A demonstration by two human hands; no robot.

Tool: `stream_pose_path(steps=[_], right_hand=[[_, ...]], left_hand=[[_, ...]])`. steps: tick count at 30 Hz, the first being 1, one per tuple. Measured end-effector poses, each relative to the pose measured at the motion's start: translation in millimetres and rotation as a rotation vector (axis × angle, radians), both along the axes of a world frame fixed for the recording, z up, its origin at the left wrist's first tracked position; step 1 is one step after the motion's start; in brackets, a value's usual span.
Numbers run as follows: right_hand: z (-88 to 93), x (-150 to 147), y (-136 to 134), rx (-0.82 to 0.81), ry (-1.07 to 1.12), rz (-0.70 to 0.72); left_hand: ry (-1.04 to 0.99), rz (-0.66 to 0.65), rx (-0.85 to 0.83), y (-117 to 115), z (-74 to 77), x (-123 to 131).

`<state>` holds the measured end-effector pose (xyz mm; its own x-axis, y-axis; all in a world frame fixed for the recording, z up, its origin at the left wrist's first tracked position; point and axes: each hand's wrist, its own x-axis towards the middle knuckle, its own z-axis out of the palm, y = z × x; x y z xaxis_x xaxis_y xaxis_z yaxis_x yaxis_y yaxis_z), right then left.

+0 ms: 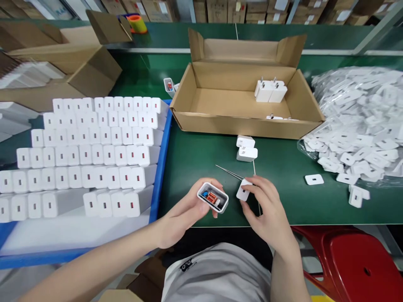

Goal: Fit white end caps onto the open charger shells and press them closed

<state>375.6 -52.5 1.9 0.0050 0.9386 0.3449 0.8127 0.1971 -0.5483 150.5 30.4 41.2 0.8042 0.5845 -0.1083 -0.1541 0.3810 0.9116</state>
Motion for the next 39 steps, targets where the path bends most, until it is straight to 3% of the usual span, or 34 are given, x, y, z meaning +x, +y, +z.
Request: stream_pose_path(steps=[4,7,9,13,20,25,32,36,39], right_hand=[[5.5,-6,-7,-0.048,0.049,0.122],[18.9,-18,-11,0.215,0.272,0.102],[29.4,-27,-10,0.359,0.297,0.186],[42.3,-42,-3,0.42,0.201,0.294],[39.6,-53,1,0.463,0.285,0.223],[39.9,-52,6,0.475,0.301,0.291],[44.9,-48,-6,0.286,0.339,0.283],[33.7,-30,-6,0.19,0.483,0.139],[13.0,-11,-2,0.001,0.306,0.071]], left_hand=[[-0.008,0.062,0.213,-4,-1.1,0],[0.013,0.123,0.491,-4,-6.6,0],[0.01,0.158,0.637,-3,-10.8,-1],[-0.022,0.202,0.772,-2,-11.3,-1],[-0.016,0.222,0.557,-6,2.2,-2],[-0.049,0.257,0.558,-5,2.8,-4],[-0.09,0.193,0.524,-5,0.8,-2],[-0.088,0.188,0.285,-4,0.9,1],[-0.098,0.223,0.076,-4,3.1,2]])
